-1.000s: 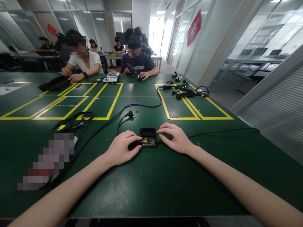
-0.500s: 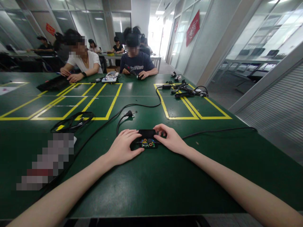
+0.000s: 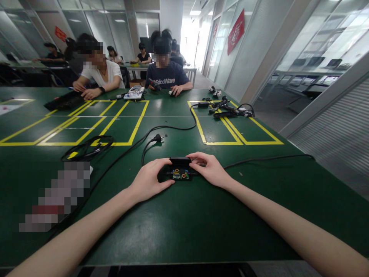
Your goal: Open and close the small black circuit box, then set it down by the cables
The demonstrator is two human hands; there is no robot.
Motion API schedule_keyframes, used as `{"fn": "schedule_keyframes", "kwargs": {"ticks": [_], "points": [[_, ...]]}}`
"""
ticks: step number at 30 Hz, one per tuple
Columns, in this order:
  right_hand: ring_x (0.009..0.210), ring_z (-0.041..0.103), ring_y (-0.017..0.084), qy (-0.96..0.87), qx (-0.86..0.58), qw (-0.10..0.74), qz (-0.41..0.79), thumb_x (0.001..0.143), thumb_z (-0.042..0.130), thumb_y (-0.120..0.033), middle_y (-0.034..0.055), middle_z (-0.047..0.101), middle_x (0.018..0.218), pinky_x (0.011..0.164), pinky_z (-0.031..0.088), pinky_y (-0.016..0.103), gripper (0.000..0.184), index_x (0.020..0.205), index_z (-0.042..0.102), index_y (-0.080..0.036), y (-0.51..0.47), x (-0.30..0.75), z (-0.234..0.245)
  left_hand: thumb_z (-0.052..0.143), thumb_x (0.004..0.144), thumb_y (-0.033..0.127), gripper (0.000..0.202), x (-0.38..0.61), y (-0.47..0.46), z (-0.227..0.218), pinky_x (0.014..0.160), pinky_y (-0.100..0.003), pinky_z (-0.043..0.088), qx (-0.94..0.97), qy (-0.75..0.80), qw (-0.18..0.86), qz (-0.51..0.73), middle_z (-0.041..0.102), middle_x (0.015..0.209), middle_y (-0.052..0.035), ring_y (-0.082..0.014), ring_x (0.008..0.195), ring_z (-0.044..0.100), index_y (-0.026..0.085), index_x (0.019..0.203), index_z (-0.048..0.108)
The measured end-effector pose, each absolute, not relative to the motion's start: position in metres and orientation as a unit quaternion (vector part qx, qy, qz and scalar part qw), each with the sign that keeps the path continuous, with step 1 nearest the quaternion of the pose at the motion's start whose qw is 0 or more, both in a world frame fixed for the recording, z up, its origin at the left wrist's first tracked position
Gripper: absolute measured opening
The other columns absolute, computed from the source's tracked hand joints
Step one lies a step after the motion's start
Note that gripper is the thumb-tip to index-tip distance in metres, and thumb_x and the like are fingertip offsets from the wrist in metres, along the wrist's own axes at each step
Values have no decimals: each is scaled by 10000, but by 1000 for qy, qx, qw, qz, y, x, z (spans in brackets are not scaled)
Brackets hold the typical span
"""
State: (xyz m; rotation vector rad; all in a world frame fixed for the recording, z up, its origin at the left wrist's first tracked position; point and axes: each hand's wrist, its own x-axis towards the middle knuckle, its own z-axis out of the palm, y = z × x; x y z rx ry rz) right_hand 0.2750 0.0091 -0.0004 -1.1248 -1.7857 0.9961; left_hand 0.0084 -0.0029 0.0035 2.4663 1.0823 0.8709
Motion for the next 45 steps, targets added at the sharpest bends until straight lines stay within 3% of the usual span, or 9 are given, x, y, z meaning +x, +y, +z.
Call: {"fn": "schedule_keyframes", "kwargs": {"ticks": [13,23,31,45], "points": [[802,715,194,-709,-418,412,391,864,668,-277,44,751,895,793,609,363,258,1097,724,-182,8,274,-2,818,787,191,560,11,-5,5,1005,-428,603,814,397,285,314,753,1156,-47,-256,1114,749,246,1267,534],[940,692,210,-763,-357,397,365,950,667,-306,73,712,1060,863,601,389,195,1105,723,-202,3,278,7,803,792,170,485,11,-5,7,978,-408,609,823,382,274,320,726,1129,-34,-228,1050,731,233,1218,579],[931,662,202,-808,-302,398,313,924,700,-233,72,678,1047,836,601,372,197,1117,725,-203,2,278,6,797,802,176,441,11,-5,6,959,-394,608,827,376,270,320,719,1106,-20,-219,1035,722,236,1185,587],[1045,653,232,-860,-298,336,243,813,761,-155,90,600,1144,923,576,396,393,1200,706,-204,1,281,2,793,824,191,378,11,-1,6,926,-368,595,831,370,264,320,724,1089,-27,-216,995,716,223,1156,616]]}}
